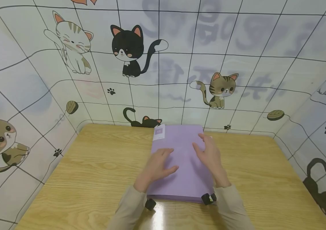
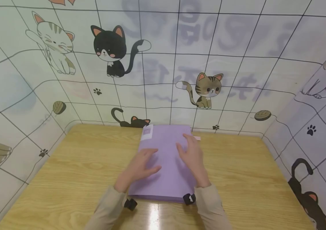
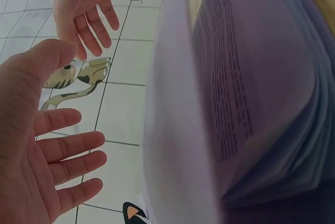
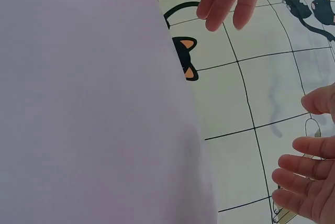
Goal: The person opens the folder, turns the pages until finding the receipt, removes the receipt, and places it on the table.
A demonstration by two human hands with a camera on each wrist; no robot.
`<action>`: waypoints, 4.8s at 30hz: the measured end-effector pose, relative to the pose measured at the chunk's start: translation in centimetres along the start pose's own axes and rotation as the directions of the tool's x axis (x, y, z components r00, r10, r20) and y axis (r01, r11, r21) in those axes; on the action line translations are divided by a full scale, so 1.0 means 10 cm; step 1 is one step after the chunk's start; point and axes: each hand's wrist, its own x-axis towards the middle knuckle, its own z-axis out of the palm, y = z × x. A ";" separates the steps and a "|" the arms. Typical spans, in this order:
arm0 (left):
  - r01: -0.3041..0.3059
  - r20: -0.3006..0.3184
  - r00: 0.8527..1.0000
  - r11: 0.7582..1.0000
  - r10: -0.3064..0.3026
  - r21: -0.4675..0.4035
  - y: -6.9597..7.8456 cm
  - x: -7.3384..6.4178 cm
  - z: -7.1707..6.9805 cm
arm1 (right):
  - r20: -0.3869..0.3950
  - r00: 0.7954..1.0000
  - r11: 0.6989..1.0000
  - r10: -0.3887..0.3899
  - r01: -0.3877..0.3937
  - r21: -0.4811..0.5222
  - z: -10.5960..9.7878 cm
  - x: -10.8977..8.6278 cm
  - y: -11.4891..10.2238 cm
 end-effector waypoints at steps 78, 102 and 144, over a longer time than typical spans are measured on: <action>-0.237 -0.080 0.969 0.971 0.235 -0.022 1.03 0.01 0.38 | 0.239 0.865 0.667 0.441 -0.494 0.558 -0.12 -0.48 0.53; -0.133 -0.329 0.942 0.974 0.067 -0.182 1.03 -0.04 -0.26 | 0.288 0.875 0.731 0.390 -0.484 0.481 0.24 -0.39 0.46; 0.114 -0.560 0.800 0.970 -0.217 -0.213 0.27 -0.69 -1.29 | 0.456 0.795 0.802 0.399 -0.544 0.247 0.35 -0.39 0.55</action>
